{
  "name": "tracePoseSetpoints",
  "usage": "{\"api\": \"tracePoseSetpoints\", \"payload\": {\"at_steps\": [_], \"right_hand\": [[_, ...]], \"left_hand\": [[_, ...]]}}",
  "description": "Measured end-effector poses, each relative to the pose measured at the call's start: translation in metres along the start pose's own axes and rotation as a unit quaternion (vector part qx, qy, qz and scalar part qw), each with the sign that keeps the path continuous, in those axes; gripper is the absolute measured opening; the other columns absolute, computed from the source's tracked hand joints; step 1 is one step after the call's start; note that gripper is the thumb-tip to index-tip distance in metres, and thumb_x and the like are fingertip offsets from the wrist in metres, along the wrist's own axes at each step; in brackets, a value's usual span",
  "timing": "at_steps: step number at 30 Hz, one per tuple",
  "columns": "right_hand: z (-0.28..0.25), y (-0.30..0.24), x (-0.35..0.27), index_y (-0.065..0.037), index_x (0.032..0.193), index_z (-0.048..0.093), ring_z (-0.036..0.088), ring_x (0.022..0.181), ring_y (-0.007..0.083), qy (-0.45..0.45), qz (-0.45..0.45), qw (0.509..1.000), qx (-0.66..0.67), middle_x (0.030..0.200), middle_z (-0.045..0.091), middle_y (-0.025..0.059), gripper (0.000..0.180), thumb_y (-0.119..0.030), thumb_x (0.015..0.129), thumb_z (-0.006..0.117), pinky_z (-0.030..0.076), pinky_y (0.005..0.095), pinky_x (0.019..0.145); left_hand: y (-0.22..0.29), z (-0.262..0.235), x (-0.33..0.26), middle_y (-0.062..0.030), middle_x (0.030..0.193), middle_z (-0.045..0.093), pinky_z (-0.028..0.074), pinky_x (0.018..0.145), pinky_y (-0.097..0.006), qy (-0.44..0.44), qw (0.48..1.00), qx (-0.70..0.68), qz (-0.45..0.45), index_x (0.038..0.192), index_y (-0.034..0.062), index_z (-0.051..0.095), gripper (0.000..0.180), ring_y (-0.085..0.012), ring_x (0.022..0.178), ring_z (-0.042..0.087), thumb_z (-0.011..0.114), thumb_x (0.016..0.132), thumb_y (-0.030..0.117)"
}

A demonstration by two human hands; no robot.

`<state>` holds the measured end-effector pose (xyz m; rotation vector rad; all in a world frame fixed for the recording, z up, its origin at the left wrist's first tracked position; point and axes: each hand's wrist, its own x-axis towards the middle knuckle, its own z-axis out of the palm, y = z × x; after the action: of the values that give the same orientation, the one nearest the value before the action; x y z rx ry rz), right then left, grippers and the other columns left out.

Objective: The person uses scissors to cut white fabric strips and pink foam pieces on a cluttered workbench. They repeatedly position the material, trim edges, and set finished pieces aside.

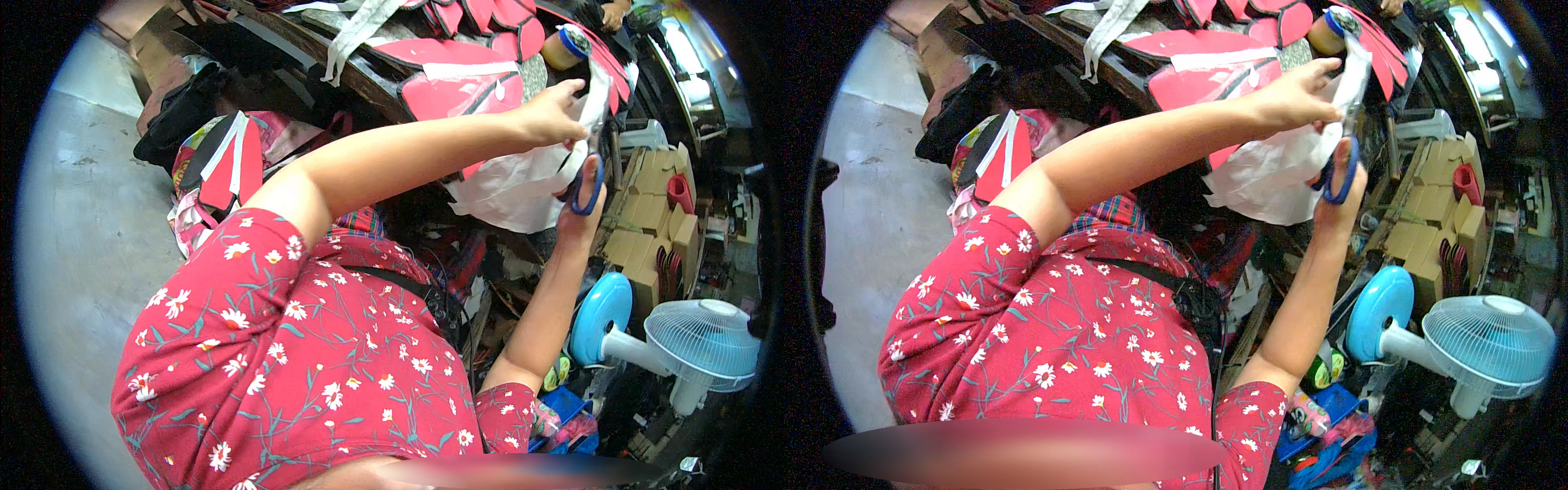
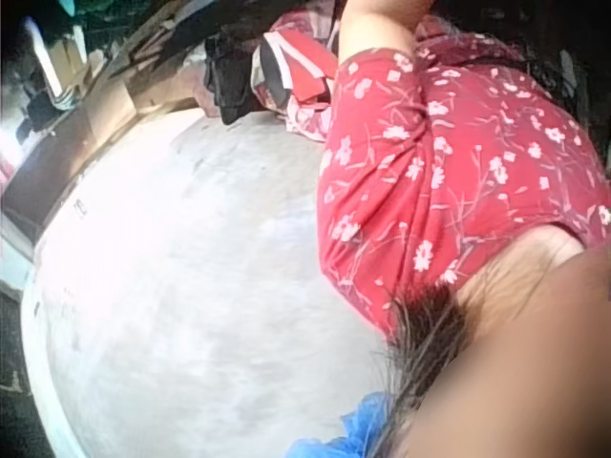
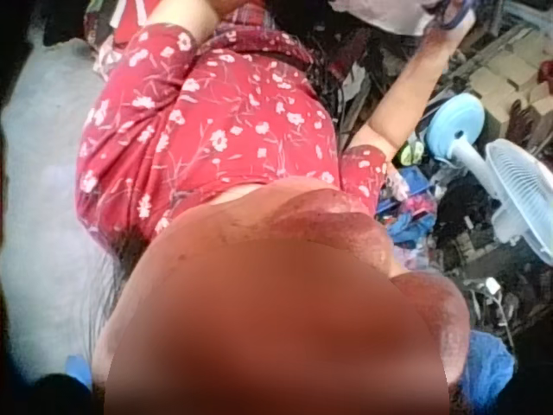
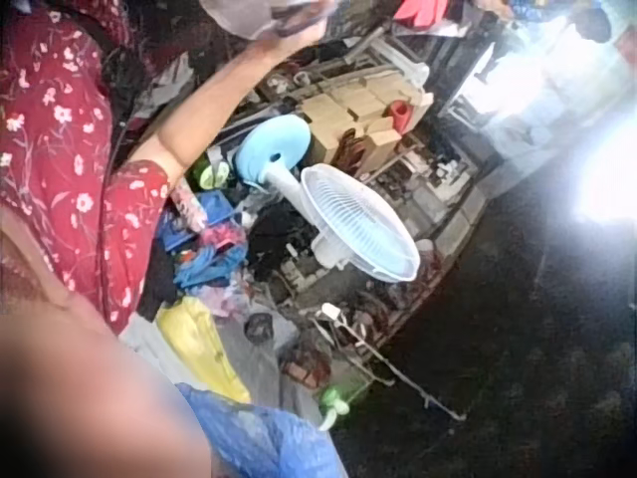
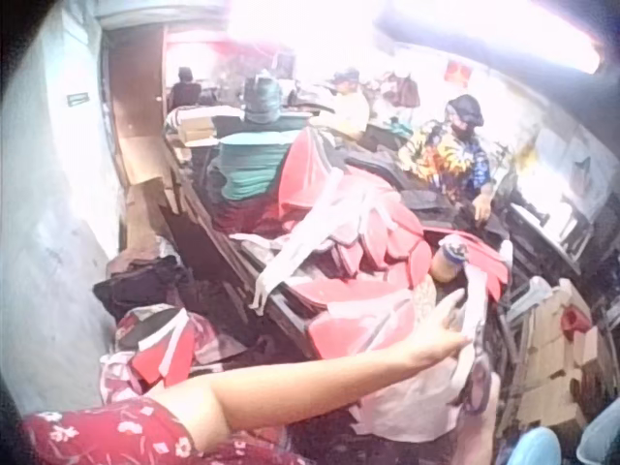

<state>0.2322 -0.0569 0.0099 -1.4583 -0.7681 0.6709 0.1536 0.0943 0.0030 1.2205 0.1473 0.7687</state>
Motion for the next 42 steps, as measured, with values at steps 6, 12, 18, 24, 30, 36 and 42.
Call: {"api": "tracePoseSetpoints", "payload": {"at_steps": [6, 12, 18, 24, 30, 36, 42], "right_hand": [[0.003, 0.012, 0.051, -0.008, 0.078, 0.059, 0.049, 0.046, 0.0074, 0.075, 0.027, 0.996, 0.043, 0.059, 0.053, -0.0015, 0.046, -0.051, 0.092, 0.067, 0.041, 0.0233, 0.044], [0.004, 0.03, 0.026, -0.003, 0.085, 0.061, 0.051, 0.049, 0.0098, 0.051, 0.032, 0.998, 0.014, 0.057, 0.054, 0.0015, 0.052, -0.054, 0.096, 0.058, 0.043, 0.0234, 0.049], [-0.006, 0.006, -0.042, 0.0, 0.094, 0.061, 0.057, 0.06, 0.0115, -0.107, 0.023, 0.994, 0.009, 0.068, 0.058, 0.004, 0.062, -0.062, 0.097, 0.05, 0.045, 0.0246, 0.059], [0.0, -0.015, -0.101, 0.003, 0.101, 0.062, 0.058, 0.069, 0.0142, -0.212, 0.08, 0.973, -0.05, 0.076, 0.059, 0.007, 0.077, -0.072, 0.084, 0.06, 0.045, 0.0268, 0.069], [0.016, -0.033, -0.114, -0.002, 0.087, 0.061, 0.048, 0.057, 0.006, -0.211, 0.046, 0.957, -0.191, 0.064, 0.054, -0.0033, 0.03, -0.03, 0.084, 0.07, 0.036, 0.023, 0.051], [0.01, -0.028, -0.113, -0.004, 0.079, 0.062, 0.047, 0.051, 0.0039, -0.249, 0.136, 0.952, -0.111, 0.06, 0.054, -0.0032, 0.023, -0.024, 0.088, 0.071, 0.035, 0.0211, 0.047], [0.03, 0.005, -0.137, -0.003, 0.077, 0.062, 0.052, 0.05, 0.0058, -0.312, 0.214, 0.914, -0.149, 0.061, 0.057, -0.0019, 0.016, -0.011, 0.087, 0.072, 0.041, 0.0225, 0.046]], "left_hand": [[-0.005, -0.011, 0.039, -0.0161, 0.103, 0.068, 0.054, 0.062, -0.03, 0.04, 0.993, 0.091, -0.07, 0.126, -0.0082, 0.059, 0.05, -0.0143, 0.072, 0.064, 0.067, 0.077, 0.001], [0.019, -0.03, -0.006, -0.0162, 0.114, 0.067, 0.055, 0.085, -0.029, 0.008, 0.97, -0.202, -0.134, 0.129, -0.0037, 0.05, 0.046, -0.0189, 0.097, 0.068, 0.058, 0.084, 0.0], [0.074, -0.049, -0.085, -0.017, 0.11, 0.07, 0.054, 0.086, -0.026, -0.049, 0.969, -0.207, -0.125, 0.132, -0.0081, 0.052, 0.052, -0.0154, 0.096, 0.067, 0.052, 0.08, -0.003], [0.107, -0.075, -0.127, -0.0222, 0.115, 0.069, 0.052, 0.09, -0.027, -0.101, 0.979, -0.097, -0.149, 0.132, -0.0068, 0.053, 0.061, -0.021, 0.106, 0.067, 0.051, 0.072, -0.002], [0.122, -0.081, -0.153, -0.0141, 0.108, 0.072, 0.048, 0.09, -0.023, -0.144, 0.969, -0.057, -0.193, 0.133, -0.0099, 0.054, 0.065, -0.0143, 0.1, 0.066, 0.048, 0.069, -0.001], [0.131, -0.099, -0.166, -0.0165, 0.108, 0.071, 0.05, 0.088, -0.024, -0.157, 0.96, -0.023, -0.233, 0.134, -0.0085, 0.054, 0.066, -0.0166, 0.1, 0.067, 0.047, 0.069, -0.001], [0.138, -0.123, -0.196, -0.0172, 0.119, 0.068, 0.048, 0.086, -0.022, -0.176, 0.949, 0.008, -0.262, 0.141, -0.0045, 0.049, 0.07, -0.0148, 0.101, 0.066, 0.05, 0.071, 0.004]]}}
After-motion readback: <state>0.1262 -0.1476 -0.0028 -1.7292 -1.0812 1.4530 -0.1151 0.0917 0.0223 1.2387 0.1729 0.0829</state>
